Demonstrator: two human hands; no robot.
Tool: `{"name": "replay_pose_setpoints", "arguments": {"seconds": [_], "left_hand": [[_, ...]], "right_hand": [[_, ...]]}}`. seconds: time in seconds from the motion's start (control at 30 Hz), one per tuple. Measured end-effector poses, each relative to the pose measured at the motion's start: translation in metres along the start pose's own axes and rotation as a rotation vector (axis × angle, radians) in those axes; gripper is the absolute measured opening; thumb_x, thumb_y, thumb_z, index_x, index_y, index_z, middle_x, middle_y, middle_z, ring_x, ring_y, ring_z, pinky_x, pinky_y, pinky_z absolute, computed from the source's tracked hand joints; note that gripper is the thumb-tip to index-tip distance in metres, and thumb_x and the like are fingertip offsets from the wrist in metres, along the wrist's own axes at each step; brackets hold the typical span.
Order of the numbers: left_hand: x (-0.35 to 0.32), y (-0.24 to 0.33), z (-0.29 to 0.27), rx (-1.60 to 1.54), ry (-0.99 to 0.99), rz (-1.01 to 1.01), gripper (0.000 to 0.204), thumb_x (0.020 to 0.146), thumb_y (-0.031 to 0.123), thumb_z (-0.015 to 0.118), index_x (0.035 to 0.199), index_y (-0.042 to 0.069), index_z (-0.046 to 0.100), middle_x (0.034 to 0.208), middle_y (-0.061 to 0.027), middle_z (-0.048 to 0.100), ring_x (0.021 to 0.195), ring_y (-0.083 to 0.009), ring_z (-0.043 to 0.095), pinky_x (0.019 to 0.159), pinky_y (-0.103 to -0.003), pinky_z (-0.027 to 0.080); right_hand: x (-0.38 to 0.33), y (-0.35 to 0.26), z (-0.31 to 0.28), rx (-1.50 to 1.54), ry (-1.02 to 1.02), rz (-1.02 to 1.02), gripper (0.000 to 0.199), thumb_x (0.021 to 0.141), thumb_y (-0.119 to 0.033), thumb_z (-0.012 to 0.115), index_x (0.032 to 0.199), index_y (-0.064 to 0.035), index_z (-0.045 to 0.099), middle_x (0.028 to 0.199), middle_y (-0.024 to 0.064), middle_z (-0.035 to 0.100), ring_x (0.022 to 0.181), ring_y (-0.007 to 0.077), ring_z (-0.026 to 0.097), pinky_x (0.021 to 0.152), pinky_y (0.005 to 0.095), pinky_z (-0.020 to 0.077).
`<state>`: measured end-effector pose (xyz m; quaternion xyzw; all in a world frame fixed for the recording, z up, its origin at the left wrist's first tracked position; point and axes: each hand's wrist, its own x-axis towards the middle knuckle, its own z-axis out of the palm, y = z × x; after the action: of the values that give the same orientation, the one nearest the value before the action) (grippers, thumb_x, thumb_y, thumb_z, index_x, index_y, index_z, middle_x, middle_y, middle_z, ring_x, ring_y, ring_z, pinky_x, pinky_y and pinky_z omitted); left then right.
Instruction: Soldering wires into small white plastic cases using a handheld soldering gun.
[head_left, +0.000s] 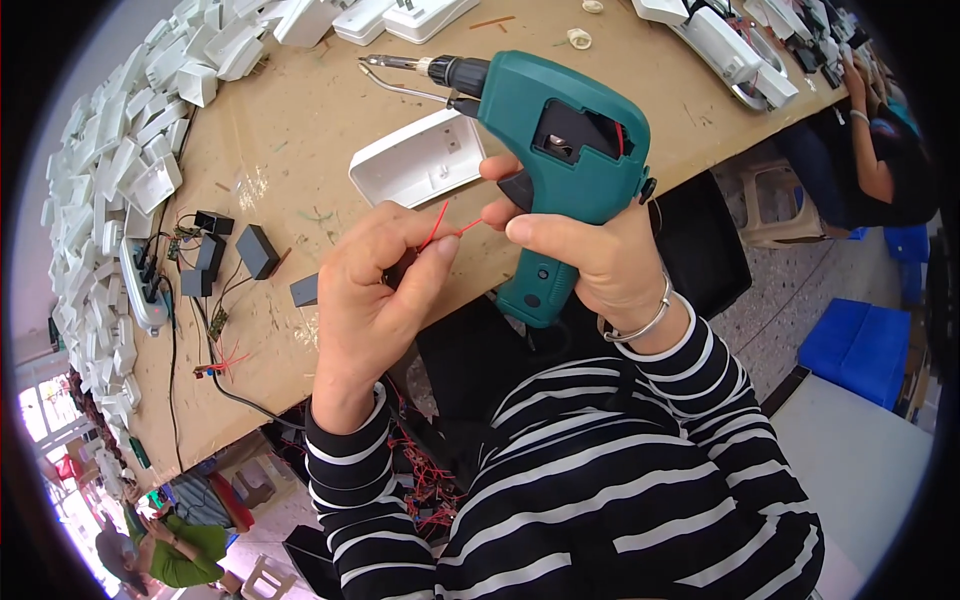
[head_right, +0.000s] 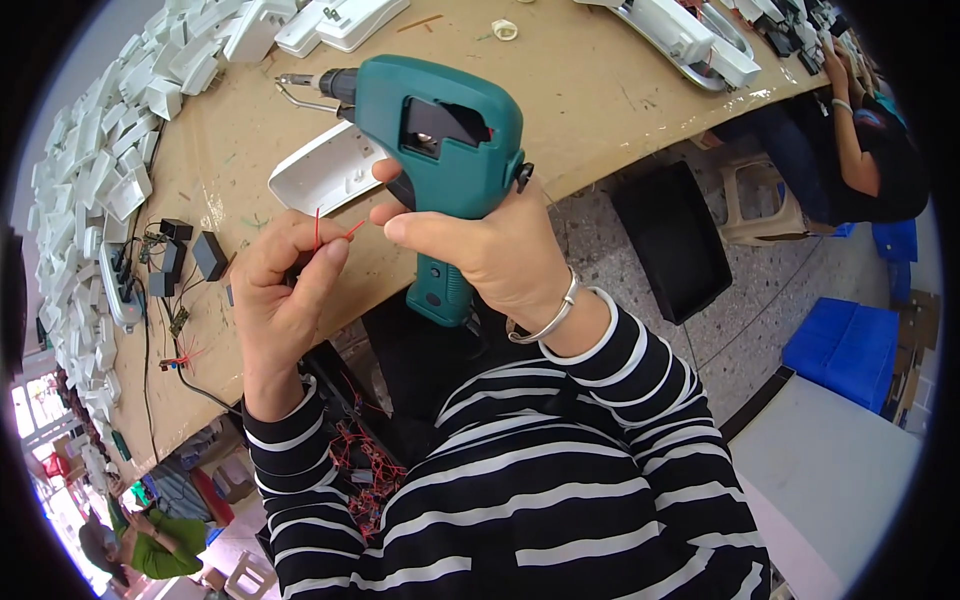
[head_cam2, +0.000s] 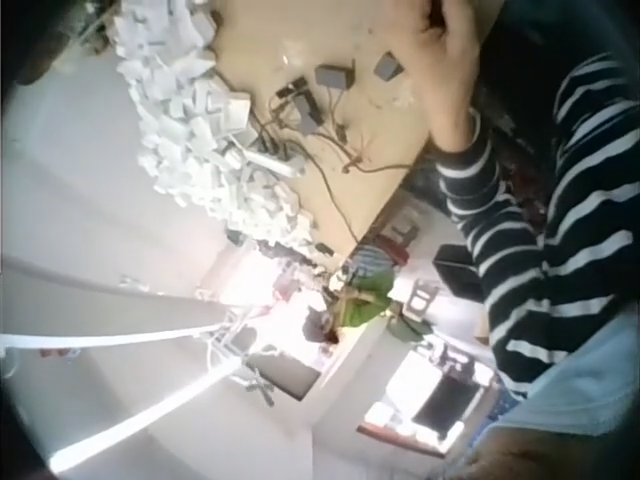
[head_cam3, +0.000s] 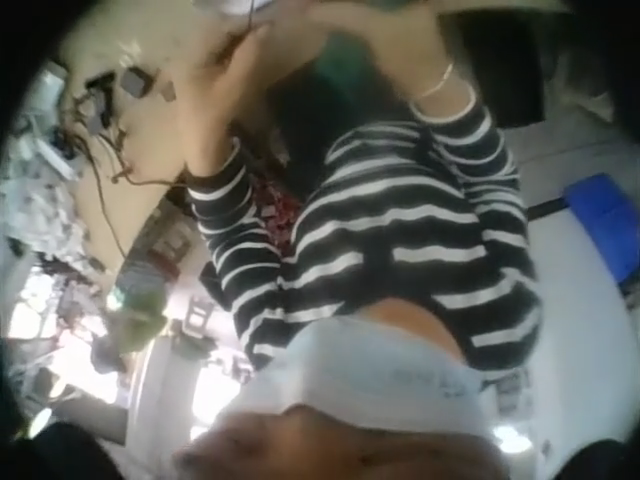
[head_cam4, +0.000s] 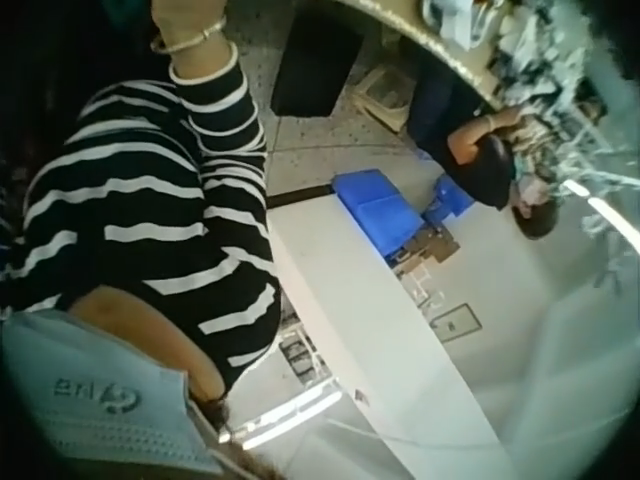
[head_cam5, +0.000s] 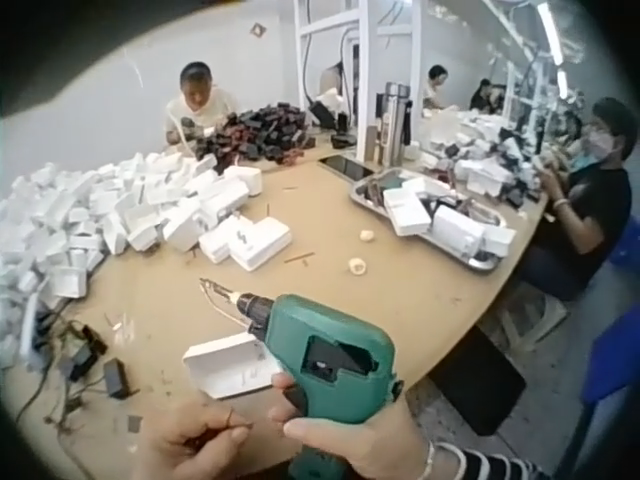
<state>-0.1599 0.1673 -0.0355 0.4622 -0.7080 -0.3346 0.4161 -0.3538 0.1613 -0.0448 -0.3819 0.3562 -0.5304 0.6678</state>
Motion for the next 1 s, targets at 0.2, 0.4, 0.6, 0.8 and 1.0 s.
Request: {"name": "replay_pose_setpoints", "arguments": {"seconds": [0.2,0.4,0.6,0.8,1.0], "left_hand": [[-0.003,-0.003,0.004,0.027,-0.024,0.075,0.009,0.077,-0.003,0.066,0.086,0.001,0.066,0.072,-0.0042,0.057,0.057,-0.0104,0.05,0.051,-0.024,0.038],[-0.007,-0.002,0.005,0.057,0.006,0.105,0.01,0.076,-0.003,0.068,0.086,0.001,0.066,0.072,-0.0052,0.058,0.057,-0.0114,0.053,0.05,-0.024,0.04],[-0.008,-0.002,0.009,0.093,0.029,0.12,0.012,0.075,-0.003,0.07,0.085,0.002,0.066,0.072,-0.0063,0.058,0.056,-0.0151,0.054,0.05,-0.025,0.041],[-0.011,-0.002,0.017,0.272,0.054,0.243,0.017,0.073,-0.004,0.069,0.088,0.002,0.066,0.075,-0.009,0.057,0.059,-0.022,0.056,0.052,-0.03,0.045],[-0.011,-0.007,0.022,0.263,0.049,0.315,0.02,0.072,-0.006,0.069,0.09,0.002,0.066,0.077,-0.0091,0.058,0.061,-0.0235,0.058,0.053,-0.031,0.047]], "right_hand": [[-0.004,0.0,0.006,-0.27,-0.011,-0.106,0.044,0.077,0.006,0.064,0.119,-0.0003,0.056,0.112,0.0096,0.062,0.086,0.0123,0.063,0.073,0.0245,0.0515],[-0.005,0.002,0.005,-0.377,0.007,-0.178,0.039,0.076,0.007,0.065,0.114,0.0008,0.059,0.107,0.0072,0.064,0.082,0.0092,0.062,0.071,0.0222,0.0512],[-0.01,-0.003,0.005,-0.347,0.034,-0.128,0.039,0.077,0.007,0.065,0.115,0.0015,0.058,0.108,0.0089,0.064,0.083,0.0118,0.063,0.071,0.0235,0.0525],[-0.018,-0.017,0.007,-0.296,0.066,-0.165,0.044,0.077,0.006,0.065,0.12,0.0022,0.055,0.11,0.0116,0.063,0.087,0.015,0.065,0.073,0.0252,0.054],[-0.016,-0.012,-0.004,-0.403,0.018,-0.195,0.045,0.077,0.006,0.064,0.121,0.0034,0.053,0.11,0.0129,0.063,0.085,0.0161,0.066,0.074,0.0253,0.0543]]}}
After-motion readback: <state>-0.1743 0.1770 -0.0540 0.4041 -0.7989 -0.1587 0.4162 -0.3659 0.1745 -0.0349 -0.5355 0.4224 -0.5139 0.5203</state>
